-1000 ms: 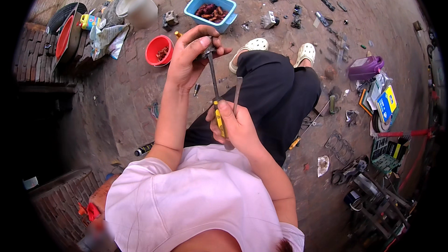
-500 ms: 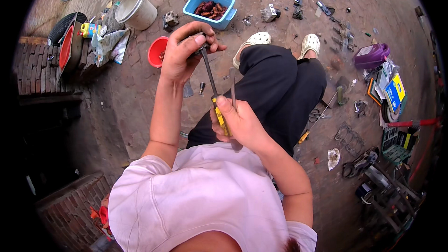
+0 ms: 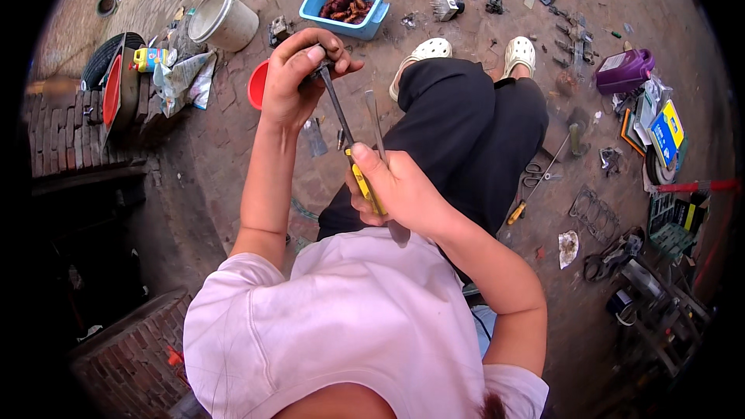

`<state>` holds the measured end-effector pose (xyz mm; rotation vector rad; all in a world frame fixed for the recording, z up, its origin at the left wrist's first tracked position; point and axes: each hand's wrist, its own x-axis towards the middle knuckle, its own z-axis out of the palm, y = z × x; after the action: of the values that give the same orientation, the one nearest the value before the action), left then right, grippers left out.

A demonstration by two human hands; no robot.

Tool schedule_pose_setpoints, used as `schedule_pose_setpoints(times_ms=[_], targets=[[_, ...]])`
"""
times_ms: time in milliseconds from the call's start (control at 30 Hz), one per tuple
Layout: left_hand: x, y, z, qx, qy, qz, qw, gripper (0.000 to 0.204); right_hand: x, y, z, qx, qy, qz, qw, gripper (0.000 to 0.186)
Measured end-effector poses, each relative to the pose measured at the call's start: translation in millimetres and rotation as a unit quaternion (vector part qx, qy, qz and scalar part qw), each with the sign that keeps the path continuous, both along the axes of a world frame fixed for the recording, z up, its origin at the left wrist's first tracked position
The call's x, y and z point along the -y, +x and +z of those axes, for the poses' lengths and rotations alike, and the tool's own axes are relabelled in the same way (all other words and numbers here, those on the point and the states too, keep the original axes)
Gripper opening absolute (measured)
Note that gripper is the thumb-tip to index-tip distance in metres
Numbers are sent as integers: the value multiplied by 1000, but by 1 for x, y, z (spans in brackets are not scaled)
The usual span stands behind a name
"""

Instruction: The person sits on the ground and uses a hammer and screwdriver to repeatedly strike and pry a cylindrical metal part. They switch between hammering and prying motions, occasionally rotating the object to access different sides.

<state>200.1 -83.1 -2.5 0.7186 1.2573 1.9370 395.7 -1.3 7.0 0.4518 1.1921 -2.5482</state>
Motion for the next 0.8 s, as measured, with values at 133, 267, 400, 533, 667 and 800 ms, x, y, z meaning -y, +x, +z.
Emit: schedule_pose_setpoints(times_ms=[133,267,400,533,667,800], targets=[[-2,-3,2,1,-9,-7,1000,35,-12,-4,-2,7,-36,0,999,54],[-3,-4,9,-7,-6,-7,1000,60,-17,-7,1,-13,-54,-4,998,53],[-1,-2,16,18,40,15,999,72,-13,-11,2,-29,-43,-27,998,50],[17,2,24,34,113,35,992,72,-1,-14,4,-37,-33,-10,999,48],[29,9,33,46,134,94,985,59,11,-21,2,-61,-26,-28,997,48],[49,20,39,65,171,151,972,48,21,-27,-3,-89,-23,-25,995,44]])
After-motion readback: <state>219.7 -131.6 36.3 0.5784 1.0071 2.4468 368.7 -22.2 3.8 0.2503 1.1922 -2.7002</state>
